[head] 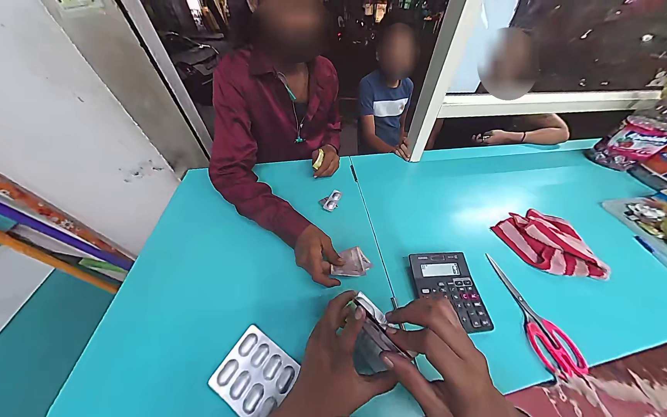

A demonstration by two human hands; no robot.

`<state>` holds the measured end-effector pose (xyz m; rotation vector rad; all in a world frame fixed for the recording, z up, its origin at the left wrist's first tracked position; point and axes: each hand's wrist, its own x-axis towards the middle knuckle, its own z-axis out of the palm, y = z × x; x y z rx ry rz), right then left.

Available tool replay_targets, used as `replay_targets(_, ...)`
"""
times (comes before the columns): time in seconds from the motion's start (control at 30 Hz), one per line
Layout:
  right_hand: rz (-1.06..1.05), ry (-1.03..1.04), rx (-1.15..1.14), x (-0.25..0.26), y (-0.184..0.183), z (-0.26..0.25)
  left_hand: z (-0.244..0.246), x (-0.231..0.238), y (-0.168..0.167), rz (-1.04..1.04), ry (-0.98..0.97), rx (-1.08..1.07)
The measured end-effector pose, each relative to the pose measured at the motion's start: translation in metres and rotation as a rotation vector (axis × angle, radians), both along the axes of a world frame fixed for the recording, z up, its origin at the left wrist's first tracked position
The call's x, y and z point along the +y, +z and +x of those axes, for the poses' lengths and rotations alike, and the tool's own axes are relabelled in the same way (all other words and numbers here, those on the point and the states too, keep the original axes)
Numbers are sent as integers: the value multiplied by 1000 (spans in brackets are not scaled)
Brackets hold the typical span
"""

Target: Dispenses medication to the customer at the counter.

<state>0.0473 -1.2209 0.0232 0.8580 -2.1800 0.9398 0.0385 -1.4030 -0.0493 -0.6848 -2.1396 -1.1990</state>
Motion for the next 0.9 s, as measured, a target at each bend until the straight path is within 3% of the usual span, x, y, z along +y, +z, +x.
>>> replay_targets(0.2,43,145,-28,3,4,2,-1,-3,4,-127,143,132)
replay_targets(0.37,52,258,-116,5,11,6,8,4,11,122,-63,9)
replay_targets(0.5,53,312,-255,12,14,5,16,12,14,205,-55,-37)
replay_targets(0.7,-183,473,-528,24,10,1,24,16,11,231,-10,-48)
replay_targets(0.9,-203,338,-382,21,8,7,24,15,12,147,32,-30)
